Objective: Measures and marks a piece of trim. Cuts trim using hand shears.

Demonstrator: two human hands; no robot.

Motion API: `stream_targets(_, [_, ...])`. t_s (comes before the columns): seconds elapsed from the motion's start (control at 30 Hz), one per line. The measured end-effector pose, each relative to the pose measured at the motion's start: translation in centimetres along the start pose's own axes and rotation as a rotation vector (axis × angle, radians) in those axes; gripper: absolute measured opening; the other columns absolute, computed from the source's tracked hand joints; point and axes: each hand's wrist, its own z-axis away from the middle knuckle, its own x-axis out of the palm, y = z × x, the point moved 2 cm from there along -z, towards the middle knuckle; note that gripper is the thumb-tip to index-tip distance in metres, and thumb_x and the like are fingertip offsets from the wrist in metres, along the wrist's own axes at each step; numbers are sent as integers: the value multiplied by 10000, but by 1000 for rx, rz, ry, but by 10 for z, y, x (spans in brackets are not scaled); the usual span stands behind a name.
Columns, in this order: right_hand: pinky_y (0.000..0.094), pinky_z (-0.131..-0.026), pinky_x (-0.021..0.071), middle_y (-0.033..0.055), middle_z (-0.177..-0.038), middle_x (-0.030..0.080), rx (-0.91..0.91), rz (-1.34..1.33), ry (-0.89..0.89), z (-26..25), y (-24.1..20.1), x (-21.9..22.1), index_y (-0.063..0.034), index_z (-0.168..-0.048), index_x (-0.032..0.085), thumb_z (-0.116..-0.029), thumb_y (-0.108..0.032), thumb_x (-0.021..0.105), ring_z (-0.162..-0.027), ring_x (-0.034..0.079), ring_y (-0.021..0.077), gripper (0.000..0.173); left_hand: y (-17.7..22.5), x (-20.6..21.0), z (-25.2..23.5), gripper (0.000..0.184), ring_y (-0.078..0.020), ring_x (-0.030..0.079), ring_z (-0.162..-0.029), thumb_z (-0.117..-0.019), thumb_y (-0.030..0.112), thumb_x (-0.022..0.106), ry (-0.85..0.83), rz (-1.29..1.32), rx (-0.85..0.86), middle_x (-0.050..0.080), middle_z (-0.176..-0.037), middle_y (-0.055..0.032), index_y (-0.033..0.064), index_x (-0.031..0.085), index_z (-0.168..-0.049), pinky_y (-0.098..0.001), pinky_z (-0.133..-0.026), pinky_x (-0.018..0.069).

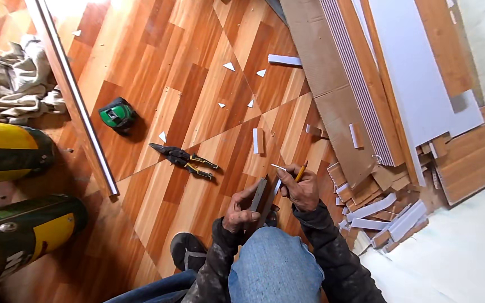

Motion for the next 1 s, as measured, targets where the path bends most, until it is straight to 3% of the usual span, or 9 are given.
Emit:
stream_targets(0.17, [161, -429, 476, -47, -639, 656, -9, 7, 0, 0, -1, 1, -46, -877, 712, -951, -88, 694, -463, 543, -1, 87, -1, -1, 0, 635, -181, 722, -1073, -903, 267, 750, -7, -25, 11, 685, -1325, -55, 141, 542, -1490, -397, -857, 635])
stream_targets(0.3, [155, -438, 481, -54, -654, 666, -38, -17, -24, 0, 0, -1, -52, -891, 720, -959, -84, 687, -471, 548, -8, 82, -1, -3, 1, 709, -179, 711, -1091, -884, 274, 760, -4, -82, 13, 670, -1350, -77, 77, 498, -1512, -388, -901, 615])
stream_targets(0.43, [154, -444, 483, -59, -664, 667, -58, -25, -48, 1, 2, -5, -54, -913, 722, -971, -98, 680, -479, 550, -11, 84, -2, -2, 2, 761, -230, 733, -1044, -866, 242, 773, 11, -99, -15, 676, -1330, -120, 23, 457, -1523, -426, -843, 639])
stream_targets(0.63, [159, -460, 492, -42, -696, 684, -69, -63, -74, 4, 6, -11, -45, -958, 731, -988, -106, 666, -503, 565, -3, 94, -1, 1, 2, 824, -230, 730, -1029, -838, 155, 772, 6, -119, -46, 668, -1331, -144, -58, 386, -1534, -410, -844, 634])
stream_targets(0.8, [154, -464, 489, -34, -708, 687, -59, -113, -66, 5, 6, -12, -49, -968, 734, -995, -125, 667, -512, 567, -2, 105, 1, 3, 0, 811, -206, 720, -1057, -853, 186, 765, -23, -131, -32, 674, -1325, -128, -48, 393, -1535, -396, -893, 618])
stream_targets(1.0, [159, -437, 476, -41, -658, 663, -36, -58, -5, 6, 2, -6, -54, -896, 717, -974, -90, 676, -475, 545, -1, 96, -3, -1, 2, 796, -234, 726, -1067, -872, 266, 783, -22, -74, -29, 671, -1336, -127, 6, 426, -1535, -433, -872, 633])
